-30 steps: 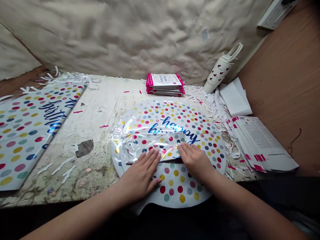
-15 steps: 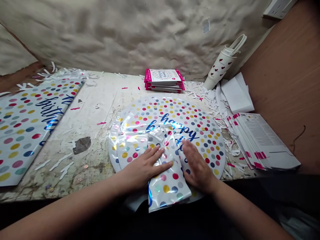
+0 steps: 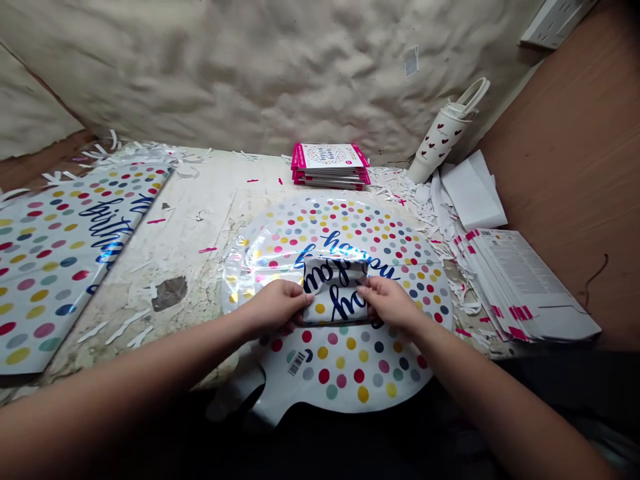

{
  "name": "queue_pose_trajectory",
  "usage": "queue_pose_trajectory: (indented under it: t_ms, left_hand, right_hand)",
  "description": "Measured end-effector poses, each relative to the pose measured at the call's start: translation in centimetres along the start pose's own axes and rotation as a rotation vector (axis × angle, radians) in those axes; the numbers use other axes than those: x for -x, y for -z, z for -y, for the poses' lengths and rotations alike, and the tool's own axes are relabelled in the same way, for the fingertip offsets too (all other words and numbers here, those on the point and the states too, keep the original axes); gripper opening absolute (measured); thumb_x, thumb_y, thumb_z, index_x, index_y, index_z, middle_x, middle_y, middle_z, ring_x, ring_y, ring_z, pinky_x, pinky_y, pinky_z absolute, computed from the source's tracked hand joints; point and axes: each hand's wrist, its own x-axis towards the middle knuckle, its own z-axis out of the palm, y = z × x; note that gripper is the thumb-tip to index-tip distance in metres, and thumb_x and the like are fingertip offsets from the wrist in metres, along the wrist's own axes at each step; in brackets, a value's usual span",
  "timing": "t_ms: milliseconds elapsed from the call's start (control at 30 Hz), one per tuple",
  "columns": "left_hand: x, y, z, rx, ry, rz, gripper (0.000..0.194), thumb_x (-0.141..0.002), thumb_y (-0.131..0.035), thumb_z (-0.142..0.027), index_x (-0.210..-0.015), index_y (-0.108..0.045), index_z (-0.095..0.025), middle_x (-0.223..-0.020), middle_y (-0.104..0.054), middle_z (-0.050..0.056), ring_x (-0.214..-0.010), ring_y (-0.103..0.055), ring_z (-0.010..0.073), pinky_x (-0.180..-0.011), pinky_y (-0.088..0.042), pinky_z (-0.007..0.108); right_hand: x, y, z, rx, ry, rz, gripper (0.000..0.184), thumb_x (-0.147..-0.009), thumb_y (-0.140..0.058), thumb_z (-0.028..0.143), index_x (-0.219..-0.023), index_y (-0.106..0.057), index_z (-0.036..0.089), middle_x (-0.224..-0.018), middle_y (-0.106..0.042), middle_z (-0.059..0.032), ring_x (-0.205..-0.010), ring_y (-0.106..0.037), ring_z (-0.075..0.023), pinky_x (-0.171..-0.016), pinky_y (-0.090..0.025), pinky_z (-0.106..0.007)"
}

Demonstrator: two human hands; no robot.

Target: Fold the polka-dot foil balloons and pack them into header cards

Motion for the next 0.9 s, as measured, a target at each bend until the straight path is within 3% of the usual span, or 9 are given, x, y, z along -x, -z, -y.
queue_pose_trajectory:
  t_ms: [133,233,333,467,600,700,767,833,900]
  left_hand:
    - [-2.0,0.0,-1.5,0.147,0.175,0.058,0.03,-0.077,-0.056,-0.039,-0.059,-0.046,-0.017,-0.045,-0.057,0.002,-0.036,-0.048,0.012,-0.036,-0.04,0.023]
    - [-1.9,0.2,-1.5,0.144,0.171,0.055,0.031,-0.075,-0.059,-0.041,-0.06,-0.049,-0.016,-0.045,-0.057,0.002,-0.036,-0.05,0.0124,-0.037,-0.041,0.024]
    - [-0.1,1.3,-1.1,0.233,0.082,-0.014,0.029,-0.073,-0.063,-0.043,-0.073,-0.057,-0.015,-0.065,-0.066,0.004,-0.054,-0.061,0.0128,-0.05,-0.048,0.022]
    - [1.9,2.6,-0.3,0.565,0.119,-0.034,0.036,-0.071,-0.067,-0.039,-0.098,-0.06,-0.017,-0.101,-0.067,0.01,-0.089,-0.065,0.0188,-0.072,-0.053,0.028]
    - [0.0,1.8,-1.2,0.409,0.196,0.082,0.034,-0.066,-0.07,-0.044,-0.084,-0.058,-0.018,-0.076,-0.068,0.006,-0.068,-0.066,0.0178,-0.054,-0.051,0.024]
    - [-1.6,0.4,-3.3,0.099,0.118,0.039,0.03,-0.062,-0.072,-0.038,-0.074,-0.054,-0.017,-0.05,-0.057,-0.003,-0.044,-0.056,0.0128,-0.037,-0.038,0.019]
    - [-1.5,-0.2,-4.8,0.082,0.008,0.01,0.024,-0.069,-0.064,-0.031,-0.084,-0.054,-0.016,-0.057,-0.061,-0.003,-0.054,-0.061,0.0137,-0.046,-0.045,0.018]
    - [-0.5,-0.3,-6.0,0.141,-0.111,0.027,0.026,-0.075,-0.052,-0.026,-0.099,-0.05,-0.016,-0.073,-0.067,-0.001,-0.071,-0.065,0.0161,-0.061,-0.051,0.023]
    - [0.7,0.1,-6.4,0.031,-0.275,-0.036,0.03,-0.077,-0.046,-0.026,-0.105,-0.05,-0.016,-0.082,-0.069,0.0,-0.074,-0.066,0.0173,-0.063,-0.053,0.027]
  right_hand:
    - [-1.1,-0.8,1.1,0.225,0.141,-0.24,0.038,-0.092,-0.03,0.029,-0.124,-0.046,0.013,-0.101,-0.065,-0.0134,-0.085,-0.064,-0.0227,-0.074,-0.051,-0.039]
    - [-1.6,-2.7,1.5,0.529,0.43,-0.215,0.044,-0.093,-0.03,0.034,-0.128,-0.046,0.013,-0.136,-0.043,-0.0149,-0.127,-0.037,-0.0288,-0.103,-0.029,-0.048]
    - [-2.5,-4.1,1.2,0.639,0.391,-0.103,0.065,-0.089,-0.03,0.055,-0.14,-0.028,0.016,-0.149,-0.019,-0.0122,-0.137,-0.013,-0.0318,-0.108,-0.015,-0.052]
    - [-2.9,-4.6,0.7,0.633,0.325,-0.076,0.072,-0.087,-0.022,0.062,-0.144,-0.015,0.019,-0.151,-0.007,-0.0115,-0.138,-0.003,-0.0294,-0.11,-0.009,-0.05]
    - [-2.8,-4.5,1.1,0.601,0.366,-0.074,0.073,-0.087,-0.021,0.062,-0.144,-0.016,0.016,-0.151,-0.008,-0.0132,-0.138,-0.002,-0.0298,-0.11,-0.007,-0.05]
    - [-2.8,-1.9,0.6,0.591,0.432,-0.069,0.072,-0.086,-0.024,0.063,-0.144,-0.015,0.02,-0.151,-0.013,-0.0094,-0.138,-0.008,-0.027,-0.11,-0.014,-0.046]
    - [-2.6,2.1,-1.0,0.616,0.31,-0.26,0.071,-0.086,-0.03,0.061,-0.143,-0.016,0.022,-0.151,-0.011,-0.0084,-0.138,-0.011,-0.0262,-0.108,-0.018,-0.047]
    - [-1.8,7.2,-3.6,0.655,-0.053,-0.634,0.072,-0.087,-0.037,0.055,-0.143,-0.017,0.015,-0.151,-0.007,-0.0154,-0.137,-0.009,-0.0299,-0.105,-0.02,-0.052]
    - [-0.5,12.1,-6.7,0.684,-0.462,-0.796,0.079,-0.084,-0.044,0.052,-0.142,-0.014,0.006,-0.147,-0.01,-0.0256,-0.134,-0.015,-0.037,-0.098,-0.026,-0.058]
